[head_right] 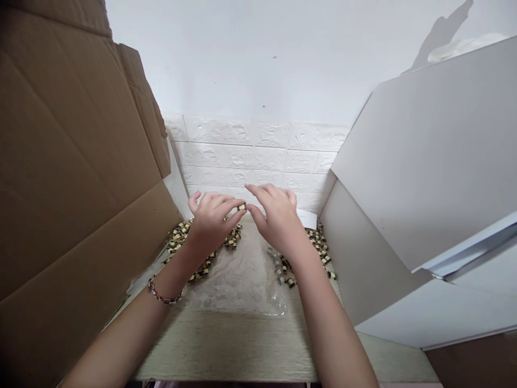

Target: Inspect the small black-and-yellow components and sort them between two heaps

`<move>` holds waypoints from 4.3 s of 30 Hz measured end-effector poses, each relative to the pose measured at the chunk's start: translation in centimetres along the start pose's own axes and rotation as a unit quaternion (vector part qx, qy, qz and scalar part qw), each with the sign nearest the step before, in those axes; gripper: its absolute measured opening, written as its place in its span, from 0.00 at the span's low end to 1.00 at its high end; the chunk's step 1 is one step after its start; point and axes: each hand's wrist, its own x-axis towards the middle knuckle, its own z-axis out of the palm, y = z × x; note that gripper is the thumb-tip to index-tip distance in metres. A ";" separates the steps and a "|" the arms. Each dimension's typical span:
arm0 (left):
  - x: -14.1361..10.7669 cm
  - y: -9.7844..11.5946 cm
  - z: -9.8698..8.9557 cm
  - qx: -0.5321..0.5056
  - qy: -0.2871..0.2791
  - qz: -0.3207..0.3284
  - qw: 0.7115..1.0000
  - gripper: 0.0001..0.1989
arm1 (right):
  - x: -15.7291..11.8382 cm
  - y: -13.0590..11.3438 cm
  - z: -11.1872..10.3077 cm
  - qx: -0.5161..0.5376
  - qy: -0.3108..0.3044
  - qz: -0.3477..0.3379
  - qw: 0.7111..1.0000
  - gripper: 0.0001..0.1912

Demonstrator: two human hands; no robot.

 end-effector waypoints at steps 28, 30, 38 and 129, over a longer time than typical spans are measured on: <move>-0.2 -0.4 0.3 0.106 0.015 0.059 0.993 0.09 | 0.4 0.4 2.1 -0.034 -0.008 0.003 0.999 0.07; -0.2 -0.3 0.2 0.089 0.006 0.041 0.995 0.09 | 0.3 0.4 1.9 -0.032 -0.002 -0.009 0.999 0.07; 0.4 -0.3 -0.2 -0.067 -0.038 -0.055 0.995 0.08 | 0.3 0.2 1.5 -0.009 0.008 -0.015 1.000 0.07; 0.3 -1.2 0.9 -0.771 -0.243 -0.417 0.415 0.07 | -0.1 1.5 4.9 0.090 0.191 -0.099 0.973 0.11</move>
